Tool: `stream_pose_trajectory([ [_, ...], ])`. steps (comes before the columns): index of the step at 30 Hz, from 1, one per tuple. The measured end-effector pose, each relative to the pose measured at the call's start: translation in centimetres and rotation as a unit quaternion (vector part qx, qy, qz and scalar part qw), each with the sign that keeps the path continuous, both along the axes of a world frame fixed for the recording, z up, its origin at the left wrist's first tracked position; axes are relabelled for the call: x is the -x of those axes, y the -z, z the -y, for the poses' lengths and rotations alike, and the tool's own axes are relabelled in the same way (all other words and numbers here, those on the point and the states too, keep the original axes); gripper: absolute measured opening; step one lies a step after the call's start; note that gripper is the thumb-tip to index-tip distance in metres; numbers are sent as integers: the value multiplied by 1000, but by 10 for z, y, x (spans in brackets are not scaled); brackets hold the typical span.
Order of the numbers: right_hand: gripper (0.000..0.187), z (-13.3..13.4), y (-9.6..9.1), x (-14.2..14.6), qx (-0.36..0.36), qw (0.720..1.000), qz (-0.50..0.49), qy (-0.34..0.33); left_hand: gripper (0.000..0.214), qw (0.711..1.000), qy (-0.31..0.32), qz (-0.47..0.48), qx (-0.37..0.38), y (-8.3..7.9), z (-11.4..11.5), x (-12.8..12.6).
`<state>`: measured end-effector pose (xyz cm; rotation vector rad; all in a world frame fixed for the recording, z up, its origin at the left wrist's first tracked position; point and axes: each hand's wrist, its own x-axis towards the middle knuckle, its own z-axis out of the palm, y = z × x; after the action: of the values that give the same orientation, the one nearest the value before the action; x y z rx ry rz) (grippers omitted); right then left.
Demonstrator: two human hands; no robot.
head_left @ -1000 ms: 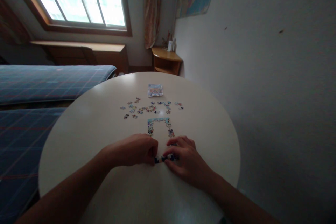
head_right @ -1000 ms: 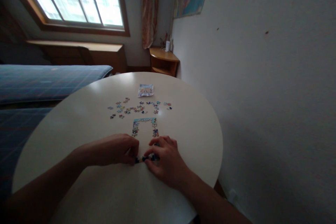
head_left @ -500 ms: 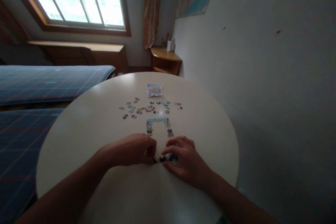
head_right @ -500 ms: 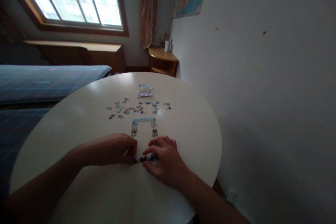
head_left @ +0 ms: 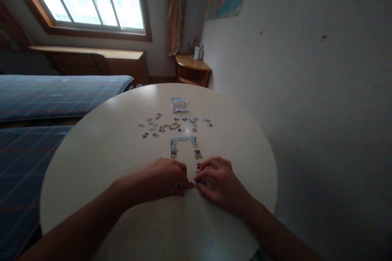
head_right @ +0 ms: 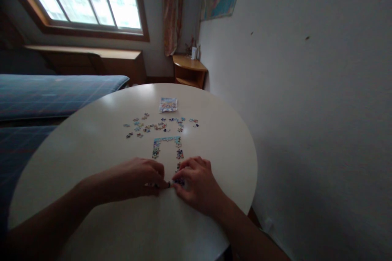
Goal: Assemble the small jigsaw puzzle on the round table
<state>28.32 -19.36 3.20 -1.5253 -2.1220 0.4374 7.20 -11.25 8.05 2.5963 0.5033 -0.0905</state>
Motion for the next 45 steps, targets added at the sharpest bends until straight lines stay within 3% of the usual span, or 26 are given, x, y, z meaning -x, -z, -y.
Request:
stream_pose_trajectory([
  [4,15,-1,1,-1,0,1000,-13,2,12,997,-7,-44,-65,1,9,-3],
  [12,15,-2,-1,-3,13,1000,-9,-6,10,985,38,-47,-161,14,13,-4],
  [17,16,-2,0,-4,10,1000,-21,-16,10,984,55,8,-168,18,13,5],
  [20,15,-3,1,-5,12,999,-28,-24,13,989,55,58,-121,21,8,17],
  [23,15,-3,0,-6,13,999,-35,-32,29,994,9,88,-63,23,-2,31],
  [28,14,-4,1,-8,12,998,-51,-32,40,993,-45,101,-40,26,-19,44],
  [34,19,-10,6,-13,-2,997,-63,46,33,984,-93,129,-81,37,-39,55],
  [41,25,-12,9,-14,-6,998,-22,52,61,965,-139,162,-151,58,-54,58],
  [45,31,-13,8,-13,-20,998,32,41,62,968,-137,143,-157,72,-58,55],
])
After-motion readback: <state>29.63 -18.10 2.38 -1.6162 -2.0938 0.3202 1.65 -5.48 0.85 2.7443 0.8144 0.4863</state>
